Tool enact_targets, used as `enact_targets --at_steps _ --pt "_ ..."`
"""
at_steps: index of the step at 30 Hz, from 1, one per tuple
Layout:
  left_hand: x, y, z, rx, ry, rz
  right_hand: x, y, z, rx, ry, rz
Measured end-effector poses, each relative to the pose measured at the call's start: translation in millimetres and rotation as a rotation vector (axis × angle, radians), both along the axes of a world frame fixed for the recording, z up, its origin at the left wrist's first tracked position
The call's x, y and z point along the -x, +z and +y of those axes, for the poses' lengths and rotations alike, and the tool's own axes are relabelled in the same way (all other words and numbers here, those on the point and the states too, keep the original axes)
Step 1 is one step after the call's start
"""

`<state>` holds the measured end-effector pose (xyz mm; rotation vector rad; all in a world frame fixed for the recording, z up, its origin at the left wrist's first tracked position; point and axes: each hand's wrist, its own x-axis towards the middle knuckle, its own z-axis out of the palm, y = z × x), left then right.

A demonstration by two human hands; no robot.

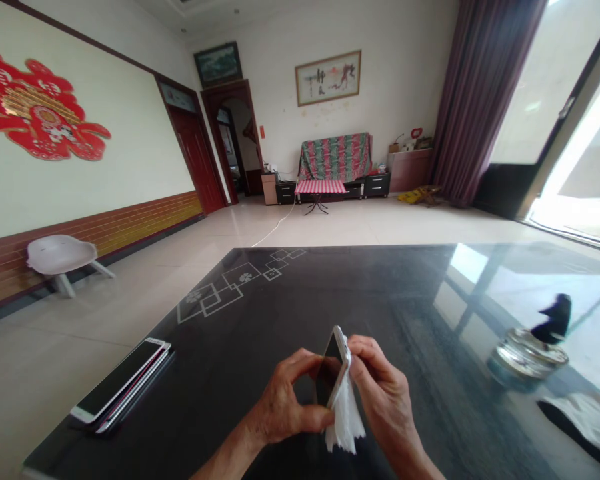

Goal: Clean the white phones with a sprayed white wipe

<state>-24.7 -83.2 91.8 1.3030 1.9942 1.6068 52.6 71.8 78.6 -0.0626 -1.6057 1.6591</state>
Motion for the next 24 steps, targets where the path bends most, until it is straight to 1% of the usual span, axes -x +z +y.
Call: enact_targets --at_steps 2,4,6,7,9,13,18,21,24 --pt "-3 -1.2 -3 0.02 -0.03 0.037 3 3.4 8 0.08 -0.004 -0.064" --pt "-4 -5.3 -6 -0.013 -0.076 0.019 5 6.8 17 0.225 0.021 -0.156" --pt "-1 -9.7 -9 -0.07 -0.109 -0.044 6 10.5 25 0.377 0.058 -0.227" --pt "1 -11.3 -10 -0.083 -0.103 -0.067 6 12.3 27 0.435 0.073 -0.245" --pt "5 -12.8 -10 -0.078 -0.079 -0.082 5 15.0 30 0.496 0.101 -0.262" --pt "11 -14.6 -2 -0.007 -0.045 -0.064 5 15.3 25 0.512 0.127 -0.263" --pt "16 -23.0 6 0.03 0.013 -0.018 5 8.9 19 0.476 0.144 -0.289" --pt "20 -26.8 7 0.03 0.037 -0.007 0 4.1 17 0.485 0.247 -0.308" --pt "24 -27.8 7 0.012 0.051 -0.005 -5 -0.6 16 0.498 0.356 -0.192"
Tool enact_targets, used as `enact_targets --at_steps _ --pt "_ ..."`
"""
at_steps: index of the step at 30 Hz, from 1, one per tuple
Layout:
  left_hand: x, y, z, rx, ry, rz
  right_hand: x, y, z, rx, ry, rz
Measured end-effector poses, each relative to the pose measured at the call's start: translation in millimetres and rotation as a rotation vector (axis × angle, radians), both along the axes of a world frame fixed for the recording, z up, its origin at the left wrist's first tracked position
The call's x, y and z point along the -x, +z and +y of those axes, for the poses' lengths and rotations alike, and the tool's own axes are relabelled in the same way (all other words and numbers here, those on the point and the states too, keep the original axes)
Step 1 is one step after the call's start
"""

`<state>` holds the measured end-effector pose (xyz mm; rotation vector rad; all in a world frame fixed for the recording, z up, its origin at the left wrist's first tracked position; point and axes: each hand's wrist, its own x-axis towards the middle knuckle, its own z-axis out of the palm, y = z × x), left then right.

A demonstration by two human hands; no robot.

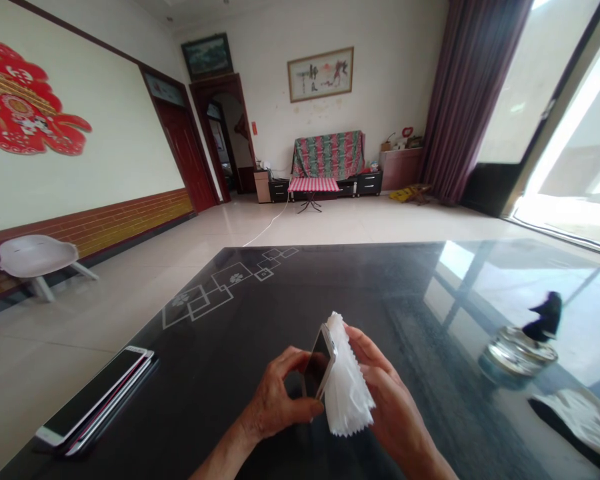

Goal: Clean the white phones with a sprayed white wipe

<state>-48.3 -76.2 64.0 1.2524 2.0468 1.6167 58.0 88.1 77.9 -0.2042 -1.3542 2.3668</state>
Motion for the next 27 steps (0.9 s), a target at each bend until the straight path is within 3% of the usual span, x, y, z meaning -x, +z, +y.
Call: enact_targets --at_steps 3,6,9,12,19,24,27 --pt "2 0.3 1 -0.01 0.002 -0.003 -1 -2.7 0 -0.044 0.066 0.102" --pt "3 -0.7 3 0.017 0.005 0.01 3 -2.7 -1 -0.215 0.091 0.081" --pt "4 -4.4 5 0.018 -0.011 -0.029 10 -3.6 -2 -0.373 -0.01 0.075" --pt "6 -8.2 7 -0.075 -0.068 -0.202 14 -8.9 -1 -0.491 -0.091 0.06" --pt "13 -10.2 5 -0.204 -0.203 -0.384 14 -18.0 15 -0.727 -0.25 -0.147" --pt "15 -12.5 7 -0.219 -0.192 -0.399 20 -6.4 5 -0.957 -0.42 -0.018" --pt "18 -14.6 6 -0.195 -0.193 -0.356 22 -2.4 -2 -1.014 -0.361 0.075"
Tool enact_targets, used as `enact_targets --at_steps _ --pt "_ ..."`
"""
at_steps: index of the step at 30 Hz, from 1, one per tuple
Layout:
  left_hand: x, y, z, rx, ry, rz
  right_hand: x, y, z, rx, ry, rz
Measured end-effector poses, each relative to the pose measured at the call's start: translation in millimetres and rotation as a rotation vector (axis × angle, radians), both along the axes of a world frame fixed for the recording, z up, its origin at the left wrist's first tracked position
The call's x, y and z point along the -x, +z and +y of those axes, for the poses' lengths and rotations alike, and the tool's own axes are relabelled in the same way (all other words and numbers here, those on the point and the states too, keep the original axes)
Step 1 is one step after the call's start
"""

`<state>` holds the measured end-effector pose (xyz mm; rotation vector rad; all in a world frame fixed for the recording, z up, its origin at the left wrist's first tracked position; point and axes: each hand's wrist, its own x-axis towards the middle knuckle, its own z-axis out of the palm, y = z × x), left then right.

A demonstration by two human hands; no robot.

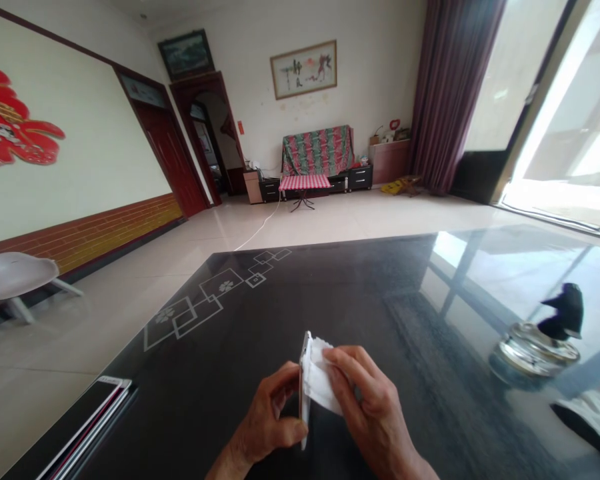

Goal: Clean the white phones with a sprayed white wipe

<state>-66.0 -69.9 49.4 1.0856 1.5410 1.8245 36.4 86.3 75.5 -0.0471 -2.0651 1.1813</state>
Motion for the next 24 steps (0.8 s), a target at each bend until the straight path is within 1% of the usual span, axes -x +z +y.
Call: enact_targets --at_steps 3,7,9,11,13,17,19,24 --pt "3 -3.6 -2 0.028 -0.018 0.037 0 -1.0 -4 0.006 0.066 -0.019" --pt "5 -9.2 -5 0.031 -0.072 -0.023 2 -1.5 -4 0.017 0.071 -0.002" --pt "6 -10.6 -5 0.038 -0.058 -0.012 5 0.8 -1 0.051 0.046 0.013" --pt "6 -11.0 -4 0.061 -0.023 0.041 7 4.5 3 0.084 0.019 0.039" --pt "7 -10.8 -2 0.08 0.006 0.102 8 8.8 8 0.097 0.032 0.053" --pt "7 -11.3 -2 0.07 0.013 0.149 8 15.7 15 0.02 0.139 -0.008" --pt "8 -12.0 -3 0.077 0.009 0.164 8 16.9 17 -0.018 0.168 -0.041" --pt "9 -12.4 -6 0.107 -0.009 0.239 8 15.1 22 -0.034 0.22 -0.056"
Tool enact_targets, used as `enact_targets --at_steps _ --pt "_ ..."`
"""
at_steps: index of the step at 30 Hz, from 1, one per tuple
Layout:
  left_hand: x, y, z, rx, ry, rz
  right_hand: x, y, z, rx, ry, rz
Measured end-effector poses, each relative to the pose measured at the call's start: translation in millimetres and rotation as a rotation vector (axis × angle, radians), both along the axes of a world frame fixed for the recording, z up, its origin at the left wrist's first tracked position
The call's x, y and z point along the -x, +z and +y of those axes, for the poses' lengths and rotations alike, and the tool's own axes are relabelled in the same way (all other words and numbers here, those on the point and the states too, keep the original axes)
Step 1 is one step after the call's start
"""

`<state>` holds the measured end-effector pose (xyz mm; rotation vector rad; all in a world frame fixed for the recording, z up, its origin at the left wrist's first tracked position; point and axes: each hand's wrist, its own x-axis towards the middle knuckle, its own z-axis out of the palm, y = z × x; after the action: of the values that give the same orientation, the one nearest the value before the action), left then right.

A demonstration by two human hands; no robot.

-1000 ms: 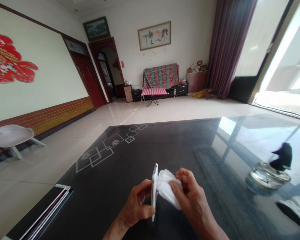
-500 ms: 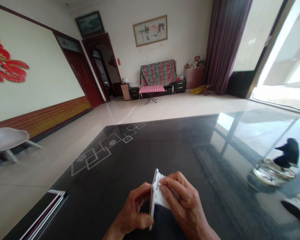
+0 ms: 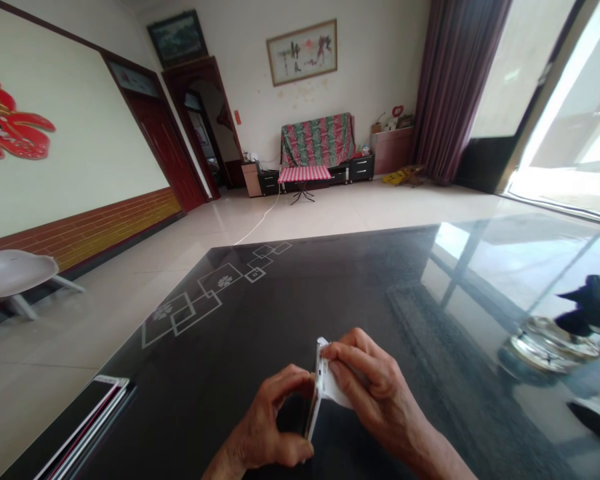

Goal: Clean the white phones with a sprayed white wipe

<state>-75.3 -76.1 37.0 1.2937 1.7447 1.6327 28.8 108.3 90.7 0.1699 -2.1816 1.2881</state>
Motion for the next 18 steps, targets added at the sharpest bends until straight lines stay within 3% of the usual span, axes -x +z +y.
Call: enact_targets --at_steps 7,18 --pt "-1 4.7 1 0.057 0.03 0.117 -6 -2.1 2 0.011 0.036 -0.033" --pt "-4 2.4 1 0.154 -0.028 0.072 -18 -8.4 -1 0.018 0.042 -0.047"
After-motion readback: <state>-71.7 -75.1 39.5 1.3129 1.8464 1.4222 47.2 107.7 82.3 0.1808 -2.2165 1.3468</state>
